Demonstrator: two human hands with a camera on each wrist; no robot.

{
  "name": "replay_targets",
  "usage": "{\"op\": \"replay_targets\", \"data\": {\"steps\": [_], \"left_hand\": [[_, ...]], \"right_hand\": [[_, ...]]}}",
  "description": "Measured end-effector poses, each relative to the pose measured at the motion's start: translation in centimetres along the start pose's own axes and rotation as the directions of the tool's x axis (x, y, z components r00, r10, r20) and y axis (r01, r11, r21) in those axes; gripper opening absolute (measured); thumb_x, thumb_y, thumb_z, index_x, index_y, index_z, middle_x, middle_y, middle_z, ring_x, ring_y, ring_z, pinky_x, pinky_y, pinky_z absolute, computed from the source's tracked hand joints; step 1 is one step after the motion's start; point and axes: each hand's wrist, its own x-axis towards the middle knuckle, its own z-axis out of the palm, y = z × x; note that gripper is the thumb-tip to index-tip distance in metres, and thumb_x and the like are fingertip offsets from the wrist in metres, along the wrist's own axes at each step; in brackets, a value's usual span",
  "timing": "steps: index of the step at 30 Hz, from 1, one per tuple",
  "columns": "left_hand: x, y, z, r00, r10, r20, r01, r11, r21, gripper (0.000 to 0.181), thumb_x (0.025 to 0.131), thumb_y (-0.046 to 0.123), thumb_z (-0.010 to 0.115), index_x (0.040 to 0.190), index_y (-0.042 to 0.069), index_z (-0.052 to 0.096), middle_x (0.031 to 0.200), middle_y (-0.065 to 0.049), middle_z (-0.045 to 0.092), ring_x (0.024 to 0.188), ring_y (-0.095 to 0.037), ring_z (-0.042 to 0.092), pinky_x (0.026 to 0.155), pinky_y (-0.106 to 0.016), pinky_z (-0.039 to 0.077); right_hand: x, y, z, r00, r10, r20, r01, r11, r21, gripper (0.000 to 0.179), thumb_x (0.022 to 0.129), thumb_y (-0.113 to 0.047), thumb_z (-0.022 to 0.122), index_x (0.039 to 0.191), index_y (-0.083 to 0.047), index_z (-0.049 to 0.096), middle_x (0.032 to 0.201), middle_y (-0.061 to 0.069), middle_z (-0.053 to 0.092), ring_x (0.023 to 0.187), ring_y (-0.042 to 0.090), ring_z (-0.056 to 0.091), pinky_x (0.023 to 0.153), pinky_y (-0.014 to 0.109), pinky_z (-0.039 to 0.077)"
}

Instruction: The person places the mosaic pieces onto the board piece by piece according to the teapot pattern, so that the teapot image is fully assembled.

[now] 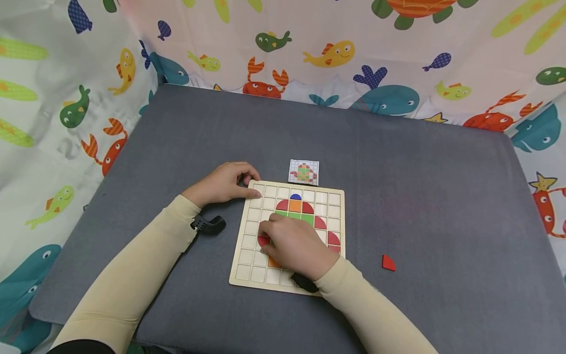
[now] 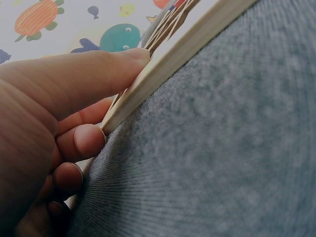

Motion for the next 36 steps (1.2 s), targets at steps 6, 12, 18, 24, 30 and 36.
{"op": "replay_targets", "data": {"steps": [6, 12, 18, 24, 30, 36], "left_hand": [[0.0, -0.1, 0.1, 1.000, 0.007, -0.001, -0.007, 1.000, 0.000, 0.032, 0.089, 0.042, 0.086, 0.107, 0.020, 0.071, 0.090, 0.002, 0.056, 0.081, -0.016, 0.049, 0.079, -0.035, 0.037], [-0.1, 0.0, 0.0, 1.000, -0.014, 0.007, 0.014, 1.000, -0.006, 0.032, 0.089, 0.042, 0.086, 0.108, 0.020, 0.071, 0.090, 0.002, 0.057, 0.083, -0.017, 0.050, 0.082, -0.037, 0.038], [-0.1, 0.1, 0.0, 1.000, -0.015, 0.009, 0.015, 1.000, -0.012, 0.032, 0.089, 0.042, 0.086, 0.108, 0.020, 0.072, 0.090, 0.002, 0.057, 0.083, -0.017, 0.050, 0.082, -0.036, 0.038], [0.0, -0.2, 0.0, 1.000, -0.009, 0.004, 0.009, 1.000, -0.017, 0.030, 0.089, 0.041, 0.086, 0.107, 0.021, 0.072, 0.089, 0.002, 0.057, 0.082, -0.016, 0.050, 0.079, -0.035, 0.039], [0.0, -0.1, -0.1, 1.000, -0.013, 0.005, 0.013, 1.000, -0.013, 0.030, 0.089, 0.041, 0.086, 0.106, 0.021, 0.072, 0.089, 0.002, 0.057, 0.081, -0.017, 0.050, 0.078, -0.035, 0.039], [-0.1, 0.1, 0.0, 1.000, -0.018, 0.012, 0.018, 1.000, -0.015, 0.031, 0.089, 0.040, 0.086, 0.108, 0.021, 0.072, 0.090, 0.002, 0.057, 0.082, -0.016, 0.050, 0.081, -0.036, 0.039]], "right_hand": [[-0.5, 0.3, -0.8, 0.999, 0.036, -0.004, -0.036, 0.999, -0.015, 0.027, 0.087, -0.035, 0.088, 0.102, -0.018, 0.075, 0.094, -0.006, 0.067, 0.073, 0.007, 0.057, 0.061, 0.025, 0.048], [-1.2, 1.7, -2.8, 0.996, 0.089, 0.014, -0.089, 0.996, 0.021, 0.024, 0.091, -0.034, 0.084, 0.104, -0.015, 0.076, 0.093, -0.005, 0.070, 0.078, 0.010, 0.060, 0.068, 0.031, 0.053], [-2.5, 3.6, -4.7, 0.987, 0.161, 0.024, -0.162, 0.986, 0.045, 0.020, 0.093, -0.029, 0.082, 0.104, -0.013, 0.076, 0.089, -0.006, 0.068, 0.077, 0.011, 0.058, 0.069, 0.033, 0.051], [-4.5, 5.4, -5.6, 0.970, 0.241, 0.039, -0.244, 0.966, 0.090, 0.013, 0.094, -0.024, 0.081, 0.101, -0.015, 0.076, 0.091, -0.005, 0.070, 0.068, 0.009, 0.054, 0.061, 0.031, 0.047], [-7.0, 7.5, -5.7, 0.941, 0.334, 0.047, -0.337, 0.932, 0.136, 0.016, 0.095, -0.024, 0.080, 0.107, -0.013, 0.076, 0.083, -0.007, 0.065, 0.065, 0.011, 0.052, 0.058, 0.030, 0.046], [-9.9, 10.0, -5.6, 0.924, 0.381, 0.032, -0.383, 0.918, 0.105, 0.026, 0.090, -0.023, 0.085, 0.110, -0.010, 0.074, 0.092, -0.001, 0.067, 0.065, 0.010, 0.053, 0.064, 0.030, 0.047]]}}
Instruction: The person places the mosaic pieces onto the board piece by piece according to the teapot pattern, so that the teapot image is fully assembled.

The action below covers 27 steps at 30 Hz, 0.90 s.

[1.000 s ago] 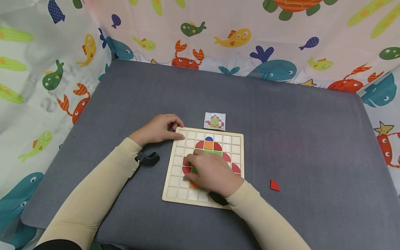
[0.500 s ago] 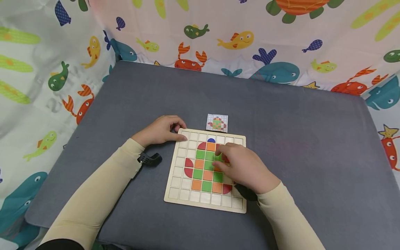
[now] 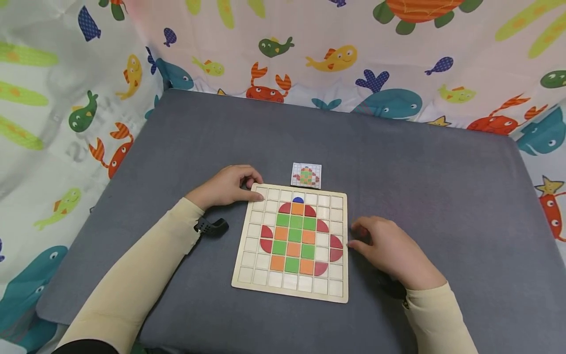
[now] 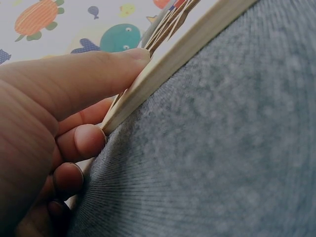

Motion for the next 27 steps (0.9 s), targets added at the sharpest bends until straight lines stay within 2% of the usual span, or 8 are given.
{"op": "replay_targets", "data": {"steps": [7, 11, 14, 19, 23, 27], "left_hand": [[-0.3, -0.1, 0.1, 1.000, -0.004, -0.010, 0.003, 1.000, -0.010, 0.030, 0.089, 0.040, 0.086, 0.106, 0.021, 0.072, 0.088, 0.003, 0.057, 0.082, -0.017, 0.050, 0.082, -0.037, 0.038], [-0.1, -0.2, 0.1, 1.000, 0.001, -0.013, -0.001, 1.000, 0.000, 0.029, 0.089, 0.041, 0.086, 0.106, 0.022, 0.072, 0.088, 0.003, 0.057, 0.082, -0.017, 0.050, 0.081, -0.036, 0.038], [0.1, -0.2, 0.1, 1.000, 0.002, -0.014, -0.002, 1.000, 0.003, 0.029, 0.089, 0.041, 0.086, 0.106, 0.022, 0.071, 0.088, 0.002, 0.057, 0.081, -0.017, 0.050, 0.079, -0.036, 0.039], [0.1, -0.1, 0.2, 1.000, 0.005, -0.015, -0.005, 1.000, 0.002, 0.029, 0.089, 0.039, 0.086, 0.106, 0.021, 0.072, 0.089, 0.002, 0.057, 0.081, -0.016, 0.050, 0.077, -0.035, 0.039], [0.1, -0.1, 0.2, 1.000, 0.006, -0.010, -0.006, 1.000, 0.008, 0.030, 0.089, 0.040, 0.086, 0.107, 0.020, 0.072, 0.089, 0.003, 0.057, 0.082, -0.016, 0.050, 0.079, -0.035, 0.038], [0.1, -0.1, 0.1, 1.000, 0.010, -0.012, -0.010, 1.000, 0.013, 0.030, 0.089, 0.040, 0.086, 0.107, 0.020, 0.072, 0.088, 0.002, 0.056, 0.081, -0.016, 0.050, 0.080, -0.035, 0.038]], "right_hand": [[-2.0, 3.1, -0.2, 0.999, 0.017, -0.027, -0.018, 0.998, -0.056, 0.032, 0.087, -0.025, 0.087, 0.108, -0.005, 0.073, 0.092, 0.004, 0.064, 0.066, 0.010, 0.049, 0.061, 0.031, 0.044], [-3.1, 4.1, -0.5, 0.997, 0.072, -0.013, -0.073, 0.994, -0.076, 0.027, 0.087, -0.028, 0.087, 0.100, -0.010, 0.072, 0.085, -0.001, 0.062, 0.070, 0.012, 0.051, 0.063, 0.033, 0.044], [-3.9, 4.7, -0.4, 0.993, 0.115, 0.004, -0.114, 0.991, -0.074, 0.024, 0.087, -0.029, 0.087, 0.089, -0.015, 0.068, 0.077, -0.004, 0.058, 0.069, 0.011, 0.051, 0.063, 0.032, 0.042], [-4.5, 4.9, -0.2, 0.989, 0.145, 0.017, -0.144, 0.988, -0.052, 0.024, 0.088, -0.027, 0.086, 0.081, -0.018, 0.064, 0.074, -0.009, 0.061, 0.067, 0.006, 0.053, 0.062, 0.030, 0.043], [-4.3, 4.5, -0.1, 0.993, 0.118, 0.015, -0.117, 0.992, -0.053, 0.019, 0.087, -0.020, 0.085, 0.084, -0.016, 0.067, 0.076, -0.009, 0.064, 0.069, 0.005, 0.057, 0.063, 0.031, 0.047], [-3.6, 3.6, 0.1, 0.997, 0.075, -0.014, -0.076, 0.993, -0.089, 0.019, 0.085, -0.017, 0.085, 0.081, -0.018, 0.067, 0.073, -0.009, 0.062, 0.068, 0.009, 0.055, 0.063, 0.035, 0.046]]}}
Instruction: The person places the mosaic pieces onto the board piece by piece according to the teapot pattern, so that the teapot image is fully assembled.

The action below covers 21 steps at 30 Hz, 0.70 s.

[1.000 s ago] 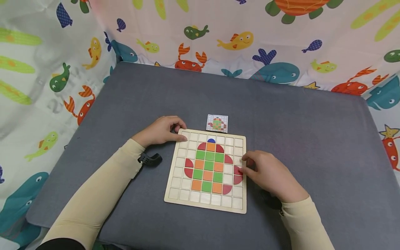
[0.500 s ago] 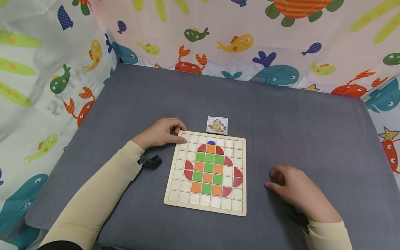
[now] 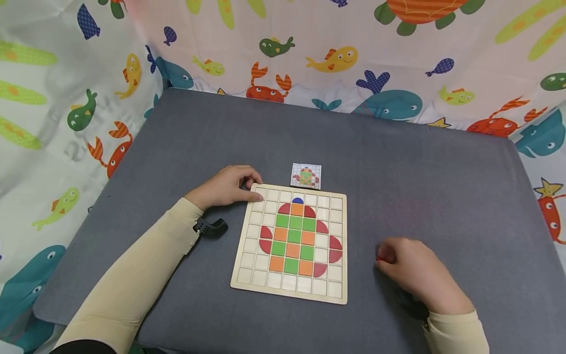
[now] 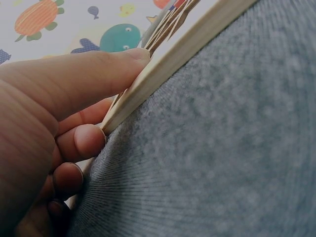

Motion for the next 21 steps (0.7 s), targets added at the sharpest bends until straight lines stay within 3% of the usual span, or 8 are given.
{"op": "replay_targets", "data": {"steps": [14, 21], "left_hand": [[0.0, 0.3, -0.1, 1.000, -0.003, 0.013, 0.003, 1.000, -0.012, 0.030, 0.090, 0.041, 0.085, 0.108, 0.020, 0.072, 0.089, 0.002, 0.056, 0.082, -0.016, 0.050, 0.080, -0.035, 0.038], [-0.1, 0.2, -0.1, 1.000, -0.008, 0.008, 0.008, 1.000, -0.015, 0.030, 0.090, 0.040, 0.085, 0.107, 0.020, 0.072, 0.089, 0.002, 0.057, 0.083, -0.016, 0.050, 0.081, -0.036, 0.039]], "right_hand": [[4.3, -6.9, -0.8, 0.988, -0.155, -0.021, 0.154, 0.988, -0.029, 0.011, 0.086, -0.009, 0.080, 0.085, -0.017, 0.072, 0.073, -0.006, 0.056, 0.067, 0.013, 0.048, 0.060, 0.031, 0.042], [6.6, -10.6, -0.6, 0.959, -0.283, 0.010, 0.283, 0.959, -0.009, 0.011, 0.088, -0.006, 0.078, 0.087, -0.015, 0.071, 0.079, -0.004, 0.059, 0.073, 0.014, 0.051, 0.066, 0.032, 0.048]]}}
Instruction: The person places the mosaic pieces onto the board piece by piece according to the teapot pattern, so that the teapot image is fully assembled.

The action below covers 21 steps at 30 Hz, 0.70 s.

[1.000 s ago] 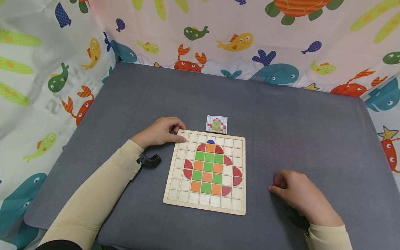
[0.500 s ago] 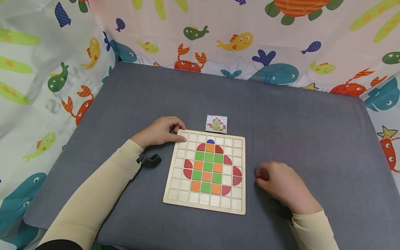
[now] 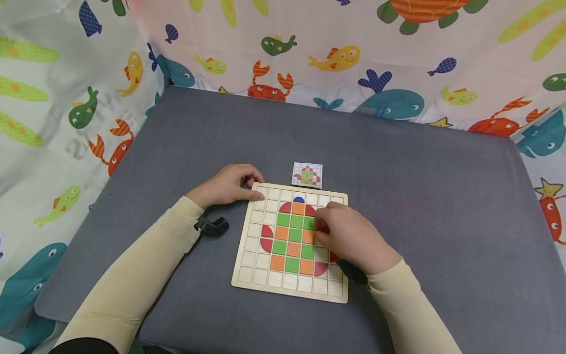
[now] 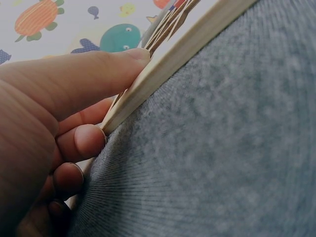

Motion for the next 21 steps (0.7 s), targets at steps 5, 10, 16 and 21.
{"op": "replay_targets", "data": {"steps": [5, 10, 16, 21], "left_hand": [[0.0, -0.3, 0.1, 1.000, 0.004, 0.000, -0.004, 1.000, 0.008, 0.031, 0.089, 0.041, 0.086, 0.108, 0.020, 0.072, 0.090, 0.002, 0.057, 0.082, -0.016, 0.051, 0.082, -0.035, 0.039], [0.1, -0.4, 0.1, 1.000, 0.016, -0.009, -0.016, 1.000, 0.022, 0.031, 0.089, 0.041, 0.086, 0.107, 0.020, 0.071, 0.089, 0.003, 0.056, 0.081, -0.014, 0.050, 0.079, -0.033, 0.039], [0.0, -0.3, -0.2, 1.000, 0.025, -0.015, -0.025, 0.999, 0.035, 0.030, 0.090, 0.038, 0.086, 0.106, 0.019, 0.071, 0.089, 0.003, 0.056, 0.081, -0.014, 0.050, 0.081, -0.033, 0.039], [-0.1, -0.2, -0.3, 0.999, 0.033, -0.014, -0.033, 0.999, 0.034, 0.026, 0.091, 0.033, 0.085, 0.106, 0.018, 0.071, 0.088, 0.003, 0.056, 0.080, -0.015, 0.051, 0.083, -0.034, 0.039]], "right_hand": [[2.4, -2.2, 0.6, 0.996, -0.085, 0.027, 0.085, 0.996, 0.022, 0.014, 0.090, -0.007, 0.077, 0.084, -0.017, 0.069, 0.080, -0.005, 0.058, 0.073, 0.013, 0.051, 0.068, 0.030, 0.047], [4.4, -4.4, 1.6, 0.981, -0.194, 0.024, 0.193, 0.980, 0.042, 0.016, 0.090, -0.008, 0.079, 0.082, -0.018, 0.069, 0.081, -0.005, 0.058, 0.071, 0.009, 0.050, 0.066, 0.027, 0.047], [6.1, -6.4, 2.8, 0.951, -0.309, 0.002, 0.309, 0.950, 0.032, 0.014, 0.090, -0.007, 0.078, 0.084, -0.018, 0.072, 0.084, -0.005, 0.059, 0.070, 0.006, 0.053, 0.066, 0.022, 0.048], [7.2, -7.2, 3.6, 0.937, -0.350, -0.001, 0.350, 0.936, 0.025, 0.013, 0.092, -0.008, 0.078, 0.086, -0.017, 0.072, 0.087, -0.004, 0.060, 0.075, 0.009, 0.055, 0.071, 0.024, 0.049]]}}
